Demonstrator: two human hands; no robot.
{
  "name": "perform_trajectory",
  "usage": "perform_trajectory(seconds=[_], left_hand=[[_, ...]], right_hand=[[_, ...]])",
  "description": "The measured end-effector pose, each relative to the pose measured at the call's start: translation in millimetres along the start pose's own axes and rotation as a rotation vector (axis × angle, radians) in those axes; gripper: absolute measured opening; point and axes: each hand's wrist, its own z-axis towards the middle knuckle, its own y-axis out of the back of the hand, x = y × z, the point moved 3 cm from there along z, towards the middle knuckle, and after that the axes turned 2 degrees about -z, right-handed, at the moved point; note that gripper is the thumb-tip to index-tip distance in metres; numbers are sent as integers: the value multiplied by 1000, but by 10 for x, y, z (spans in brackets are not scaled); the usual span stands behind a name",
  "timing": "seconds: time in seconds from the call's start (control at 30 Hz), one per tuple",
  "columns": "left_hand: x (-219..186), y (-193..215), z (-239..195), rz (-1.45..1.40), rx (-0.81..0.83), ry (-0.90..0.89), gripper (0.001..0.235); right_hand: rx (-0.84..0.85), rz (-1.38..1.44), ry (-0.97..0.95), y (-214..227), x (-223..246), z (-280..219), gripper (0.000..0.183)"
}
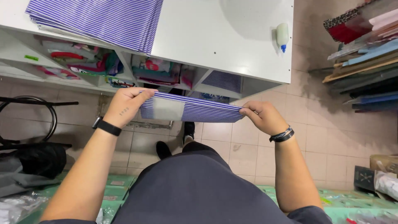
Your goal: Folding and gluing striped paper sheets to create paper bags at a craft station.
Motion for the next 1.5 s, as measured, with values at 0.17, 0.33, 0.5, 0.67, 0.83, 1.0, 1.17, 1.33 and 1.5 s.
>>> perform_trajectory(seconds=[0.17,0.33,0.5,0.67,0.83,1.0,1.17,1.33,1.5], left_hand=[[309,-215,-87,231,144,100,27],[740,-598,-170,426,430,261,35],[1174,-1029,19,521,446,293,34],[851,-1369,300,598,360,247,38],[628,-1545,710,487,102,38,22],[265,-1738,914,360,-51,-131,15],[-229,-1898,561,141,-150,-397,17],[25,-2008,274,383,-103,-529,18],[719,-2221,301,645,-14,-501,16]], right_hand=[[82,-43,-106,-358,-490,-147,23],[199,-27,-220,-694,-1178,-238,22],[209,72,-290,-883,-1779,-337,22],[191,199,-362,-726,-2120,-341,19],[-102,257,-248,-360,-2329,-105,14],[-370,215,-166,135,-2224,-79,13],[-579,385,-7,473,-2076,-521,16],[-607,674,-18,261,-2500,-763,19],[-564,843,-224,-211,-2813,-602,14]])
